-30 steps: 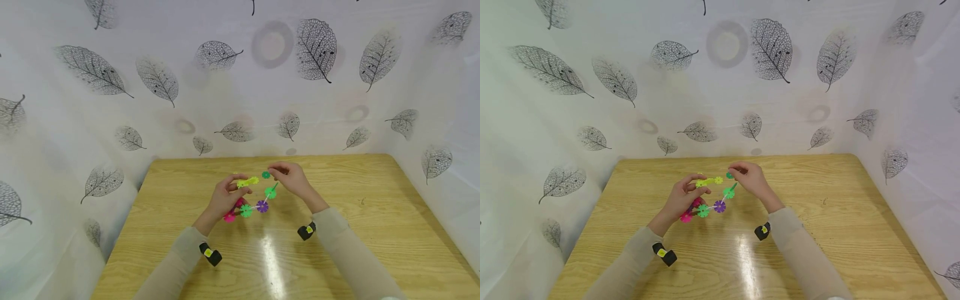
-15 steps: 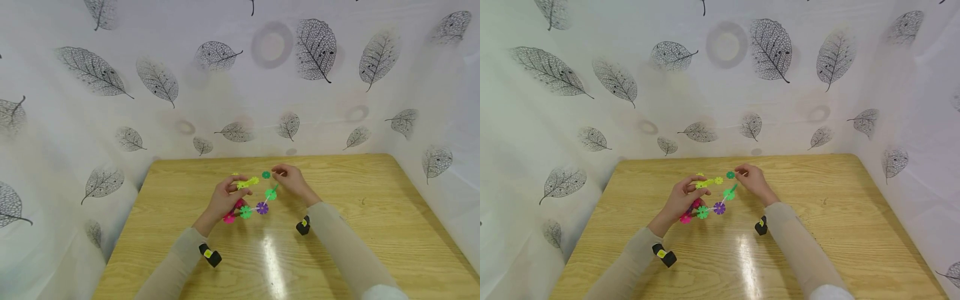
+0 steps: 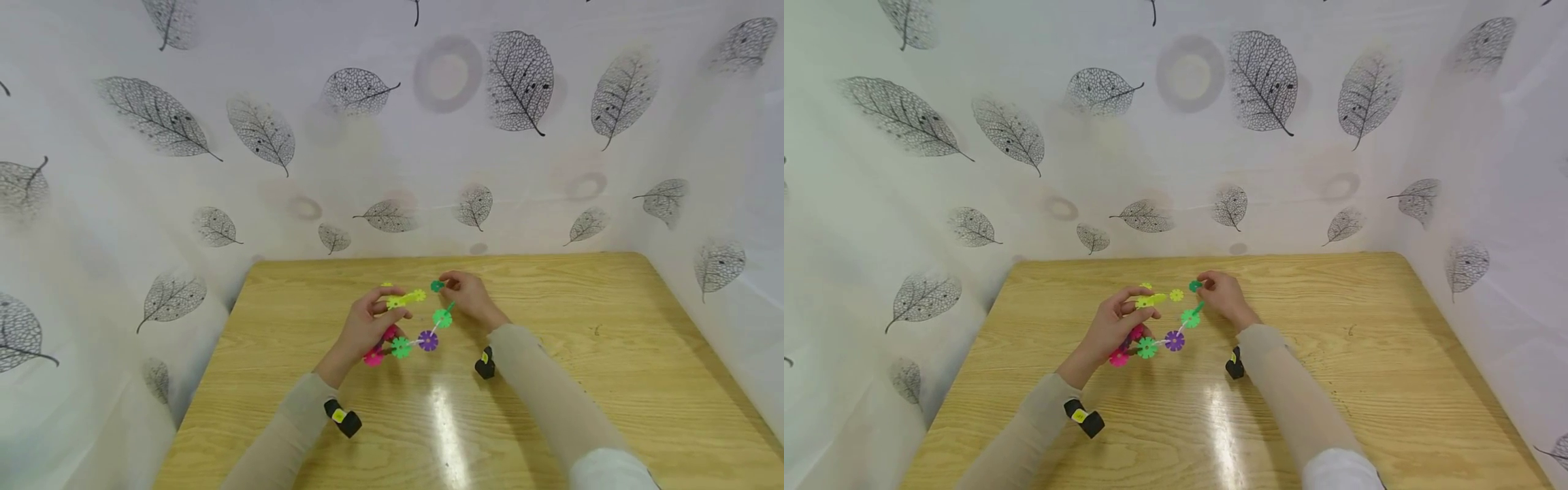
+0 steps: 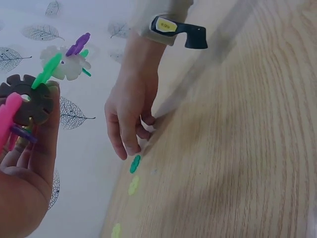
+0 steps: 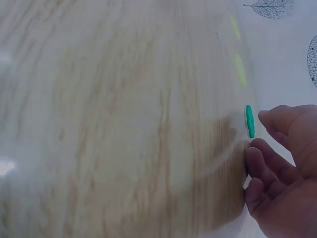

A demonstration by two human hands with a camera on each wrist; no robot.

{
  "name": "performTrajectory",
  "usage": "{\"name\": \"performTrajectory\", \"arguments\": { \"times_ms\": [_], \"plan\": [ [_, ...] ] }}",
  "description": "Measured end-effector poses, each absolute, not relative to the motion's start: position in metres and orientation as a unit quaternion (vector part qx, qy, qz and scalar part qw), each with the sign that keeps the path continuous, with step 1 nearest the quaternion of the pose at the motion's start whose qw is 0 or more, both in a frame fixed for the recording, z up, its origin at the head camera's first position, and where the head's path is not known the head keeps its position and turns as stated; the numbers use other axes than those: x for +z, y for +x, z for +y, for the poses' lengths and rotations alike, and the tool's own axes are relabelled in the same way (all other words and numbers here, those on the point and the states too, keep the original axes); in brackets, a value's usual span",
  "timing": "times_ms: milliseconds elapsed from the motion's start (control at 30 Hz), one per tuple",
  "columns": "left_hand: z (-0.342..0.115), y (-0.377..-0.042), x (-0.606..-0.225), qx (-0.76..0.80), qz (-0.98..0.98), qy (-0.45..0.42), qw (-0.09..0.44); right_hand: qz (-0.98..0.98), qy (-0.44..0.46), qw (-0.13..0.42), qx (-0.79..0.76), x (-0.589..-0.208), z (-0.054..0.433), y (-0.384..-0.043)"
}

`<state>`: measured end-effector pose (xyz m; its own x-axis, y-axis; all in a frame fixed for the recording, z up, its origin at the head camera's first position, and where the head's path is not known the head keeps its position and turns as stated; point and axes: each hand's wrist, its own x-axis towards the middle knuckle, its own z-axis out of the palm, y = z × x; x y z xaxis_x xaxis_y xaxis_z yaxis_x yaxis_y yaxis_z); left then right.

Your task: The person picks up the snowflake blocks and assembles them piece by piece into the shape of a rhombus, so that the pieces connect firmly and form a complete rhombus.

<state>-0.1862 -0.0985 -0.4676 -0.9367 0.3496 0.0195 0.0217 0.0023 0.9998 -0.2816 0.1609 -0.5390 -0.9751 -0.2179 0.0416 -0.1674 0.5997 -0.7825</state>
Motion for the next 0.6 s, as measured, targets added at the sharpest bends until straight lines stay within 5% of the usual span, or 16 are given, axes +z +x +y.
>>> {"name": "performTrajectory", "arguments": {
  "times_ms": [600],
  "plan": [
    [-0.1033, -0.1838, -0.4683, 0.68, 0.707, 0.143, 0.13, 0.926, -0.106, 0.033, -0.361, -0.5437, 0.1579, -0.2884]
  ]
}}
